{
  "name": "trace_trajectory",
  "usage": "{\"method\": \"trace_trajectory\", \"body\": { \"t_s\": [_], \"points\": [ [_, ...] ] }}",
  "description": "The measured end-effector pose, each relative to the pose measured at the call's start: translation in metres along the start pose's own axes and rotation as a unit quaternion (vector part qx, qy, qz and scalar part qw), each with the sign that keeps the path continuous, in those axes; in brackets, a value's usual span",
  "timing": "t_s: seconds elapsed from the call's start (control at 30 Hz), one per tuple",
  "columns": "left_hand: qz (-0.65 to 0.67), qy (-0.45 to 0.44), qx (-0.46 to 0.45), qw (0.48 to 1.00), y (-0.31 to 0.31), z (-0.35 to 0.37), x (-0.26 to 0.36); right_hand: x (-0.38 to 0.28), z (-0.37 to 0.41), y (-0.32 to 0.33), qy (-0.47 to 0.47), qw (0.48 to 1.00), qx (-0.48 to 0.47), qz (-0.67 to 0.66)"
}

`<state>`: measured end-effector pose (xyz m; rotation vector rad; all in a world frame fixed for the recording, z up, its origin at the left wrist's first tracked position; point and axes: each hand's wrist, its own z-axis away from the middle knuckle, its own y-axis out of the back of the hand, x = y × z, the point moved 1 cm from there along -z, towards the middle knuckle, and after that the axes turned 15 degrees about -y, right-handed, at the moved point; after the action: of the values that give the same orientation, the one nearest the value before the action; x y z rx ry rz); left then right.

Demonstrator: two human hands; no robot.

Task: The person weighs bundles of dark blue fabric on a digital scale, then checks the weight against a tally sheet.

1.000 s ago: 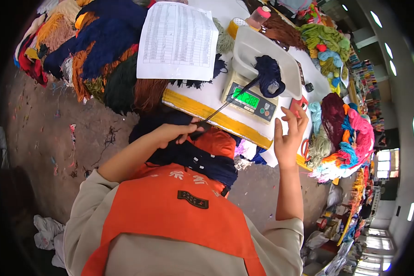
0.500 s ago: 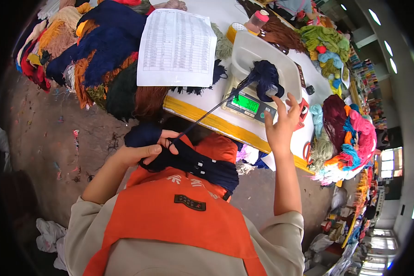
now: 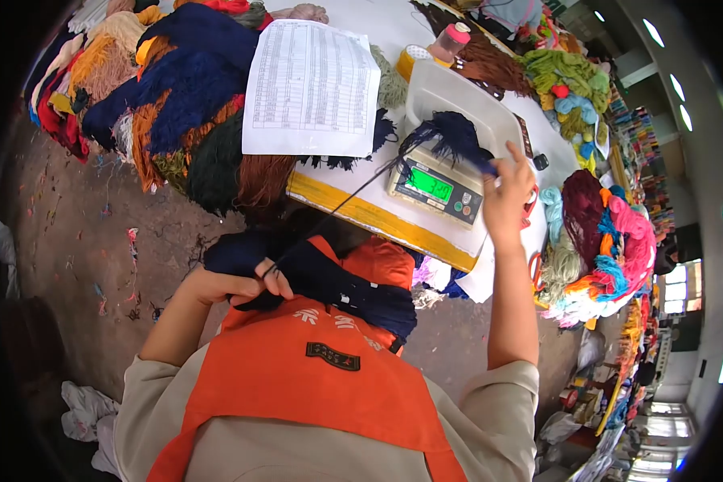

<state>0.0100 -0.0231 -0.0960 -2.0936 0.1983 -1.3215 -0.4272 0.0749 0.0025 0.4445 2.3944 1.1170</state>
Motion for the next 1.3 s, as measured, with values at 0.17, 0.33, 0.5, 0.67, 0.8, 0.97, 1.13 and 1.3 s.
{"method": "trace_trajectory", "body": {
  "t_s": [0.17,0.33,0.5,0.67,0.8,0.97,1.13,1.3],
  "points": [
    [0.075,0.012,0.086,0.993,0.023,0.02,0.005,0.004,-0.08,0.049,-0.266,0.873,-0.175,-0.369],
    [-0.073,0.088,0.203,0.972,0.047,0.031,-0.014,-0.011,-0.18,0.116,-0.144,0.622,-0.314,-0.702],
    [-0.112,0.128,0.174,0.97,0.039,0.033,-0.048,-0.039,-0.265,0.197,0.056,0.502,-0.458,-0.731],
    [-0.172,0.228,0.22,0.933,0.04,0.044,-0.079,-0.086,-0.317,0.254,0.123,0.632,-0.234,-0.729],
    [-0.142,0.231,0.292,0.917,0.058,0.059,-0.093,-0.129,-0.322,0.27,0.108,0.734,0.027,-0.669],
    [-0.083,0.208,0.447,0.866,0.054,0.059,-0.08,-0.152,-0.323,0.276,0.082,0.748,0.054,-0.656],
    [-0.08,0.198,0.426,0.879,0.044,0.054,-0.075,-0.161,-0.31,0.248,0.109,0.759,-0.056,-0.64],
    [-0.113,0.169,0.361,0.91,0.039,0.055,-0.076,-0.1,-0.313,0.205,0.07,0.781,-0.127,-0.608]
  ]
}}
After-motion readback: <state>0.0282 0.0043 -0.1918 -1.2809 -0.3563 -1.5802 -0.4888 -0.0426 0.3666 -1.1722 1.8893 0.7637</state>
